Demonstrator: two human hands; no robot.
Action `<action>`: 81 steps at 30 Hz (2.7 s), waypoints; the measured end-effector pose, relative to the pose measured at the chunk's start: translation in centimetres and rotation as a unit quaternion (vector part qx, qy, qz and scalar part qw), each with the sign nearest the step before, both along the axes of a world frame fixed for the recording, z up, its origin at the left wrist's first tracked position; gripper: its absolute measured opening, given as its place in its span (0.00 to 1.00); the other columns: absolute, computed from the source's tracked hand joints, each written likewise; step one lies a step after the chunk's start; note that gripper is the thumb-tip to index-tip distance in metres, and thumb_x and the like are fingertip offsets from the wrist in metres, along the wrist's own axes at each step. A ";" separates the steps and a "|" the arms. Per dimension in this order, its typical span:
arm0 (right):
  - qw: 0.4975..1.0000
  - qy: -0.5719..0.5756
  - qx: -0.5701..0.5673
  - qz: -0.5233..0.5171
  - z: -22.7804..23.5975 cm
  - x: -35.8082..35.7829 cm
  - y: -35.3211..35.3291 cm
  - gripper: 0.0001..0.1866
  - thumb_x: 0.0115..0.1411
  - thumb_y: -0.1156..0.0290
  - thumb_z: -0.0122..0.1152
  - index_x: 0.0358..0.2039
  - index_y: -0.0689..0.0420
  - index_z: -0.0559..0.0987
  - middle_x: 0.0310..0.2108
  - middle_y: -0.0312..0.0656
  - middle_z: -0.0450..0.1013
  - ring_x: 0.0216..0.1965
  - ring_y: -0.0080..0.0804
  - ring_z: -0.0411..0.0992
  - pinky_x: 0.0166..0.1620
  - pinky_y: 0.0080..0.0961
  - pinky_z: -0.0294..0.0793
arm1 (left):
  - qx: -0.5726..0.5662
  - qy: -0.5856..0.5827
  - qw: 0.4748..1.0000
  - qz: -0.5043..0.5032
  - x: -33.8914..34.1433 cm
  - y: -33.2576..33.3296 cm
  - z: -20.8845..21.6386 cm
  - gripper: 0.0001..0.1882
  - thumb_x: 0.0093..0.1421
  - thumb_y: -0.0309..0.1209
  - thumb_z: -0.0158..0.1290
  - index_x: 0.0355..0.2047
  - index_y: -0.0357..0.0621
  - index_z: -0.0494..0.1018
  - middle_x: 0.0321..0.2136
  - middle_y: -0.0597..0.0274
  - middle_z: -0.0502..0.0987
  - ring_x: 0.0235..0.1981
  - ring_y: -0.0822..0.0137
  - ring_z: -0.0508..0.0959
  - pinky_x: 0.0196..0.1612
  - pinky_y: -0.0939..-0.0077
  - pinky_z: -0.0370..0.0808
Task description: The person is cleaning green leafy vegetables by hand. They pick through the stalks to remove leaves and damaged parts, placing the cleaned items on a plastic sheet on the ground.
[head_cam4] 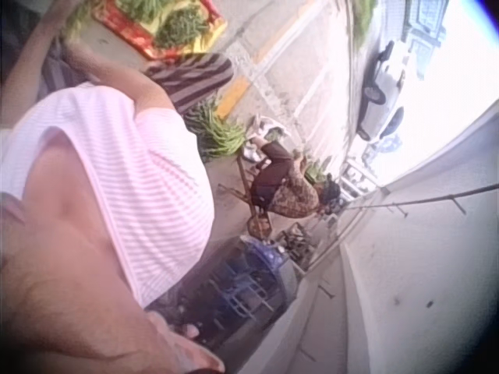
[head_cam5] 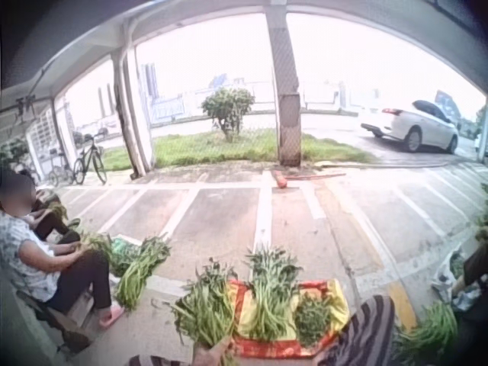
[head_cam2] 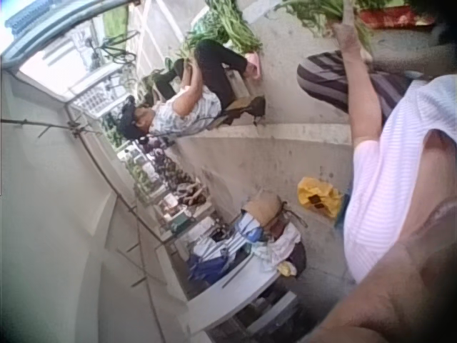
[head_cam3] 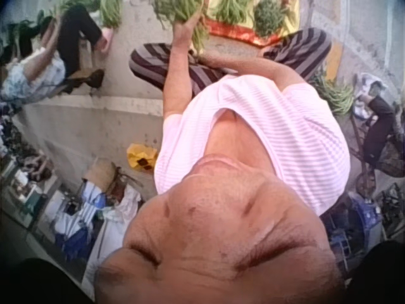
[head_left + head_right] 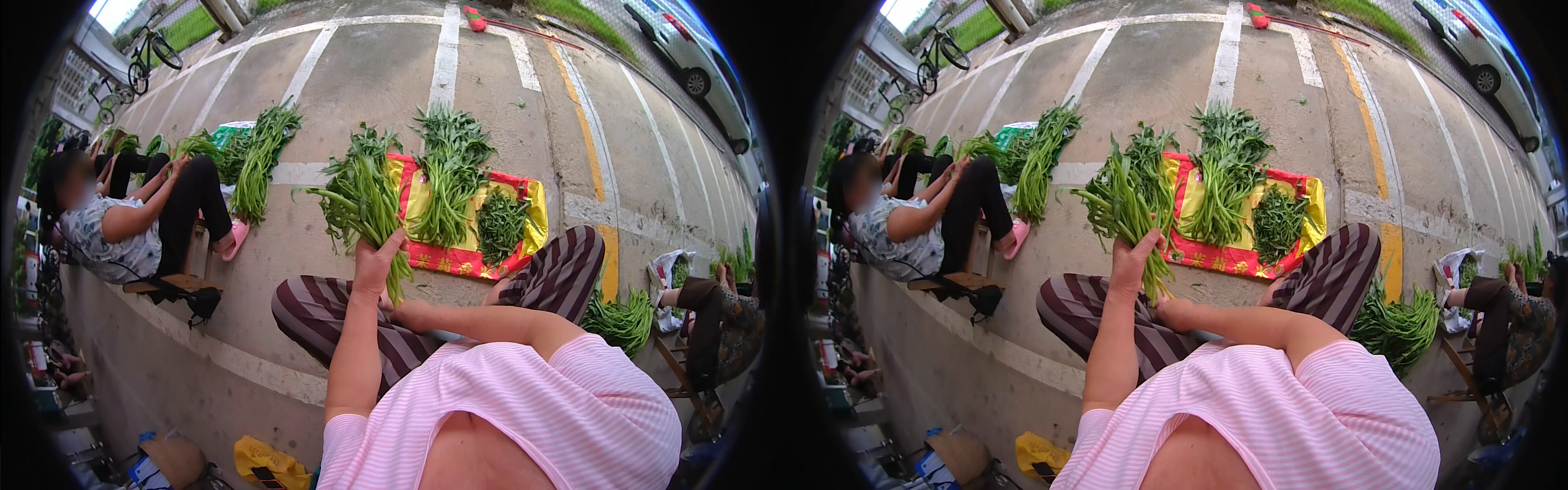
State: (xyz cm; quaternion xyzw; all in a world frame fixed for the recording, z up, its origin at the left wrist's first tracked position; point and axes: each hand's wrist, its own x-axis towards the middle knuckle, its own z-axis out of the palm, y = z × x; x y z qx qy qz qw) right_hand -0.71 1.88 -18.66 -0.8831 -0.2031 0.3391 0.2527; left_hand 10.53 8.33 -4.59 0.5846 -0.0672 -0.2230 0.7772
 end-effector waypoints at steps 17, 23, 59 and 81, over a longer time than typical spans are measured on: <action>0.963 0.159 0.216 0.025 8.4 -2.8 -6.5 0.15 0.55 0.73 0.52 0.43 0.60 0.78 0.34 0.49 0.78 0.37 0.41 0.75 0.43 0.35 0.73 | -0.024 0.021 0.999 -0.028 -1.3 0.0 1.3 0.16 0.62 0.25 0.56 0.50 0.38 0.73 0.30 0.65 0.78 0.28 0.74 0.77 0.31 0.79 0.74; 0.953 0.148 0.213 -0.154 8.0 -1.0 -9.1 0.12 0.54 0.73 0.54 0.39 0.55 0.80 0.29 0.37 0.79 0.33 0.32 0.77 0.40 0.31 0.75 | -0.029 0.016 0.999 -0.040 -1.1 -0.5 0.7 0.17 0.62 0.25 0.57 0.51 0.39 0.73 0.31 0.65 0.78 0.29 0.75 0.77 0.31 0.80 0.74; 0.961 0.120 0.235 0.080 2.7 -0.3 -3.8 0.16 0.52 0.72 0.56 0.43 0.59 0.78 0.39 0.50 0.76 0.42 0.46 0.73 0.45 0.39 0.73 | 0.207 -0.267 0.941 0.039 -0.8 -1.8 -0.7 0.11 0.57 0.32 0.61 0.35 0.36 0.76 0.27 0.54 0.81 0.29 0.58 0.80 0.33 0.67 0.74; 0.997 -0.047 0.026 -0.063 3.1 -0.8 -1.4 0.17 0.55 0.68 0.53 0.44 0.55 0.79 0.41 0.50 0.76 0.44 0.48 0.76 0.43 0.43 0.76 | -0.060 0.021 0.998 -0.005 -0.3 -1.5 -1.4 0.17 0.62 0.24 0.56 0.51 0.39 0.71 0.31 0.61 0.79 0.29 0.71 0.79 0.30 0.76 0.80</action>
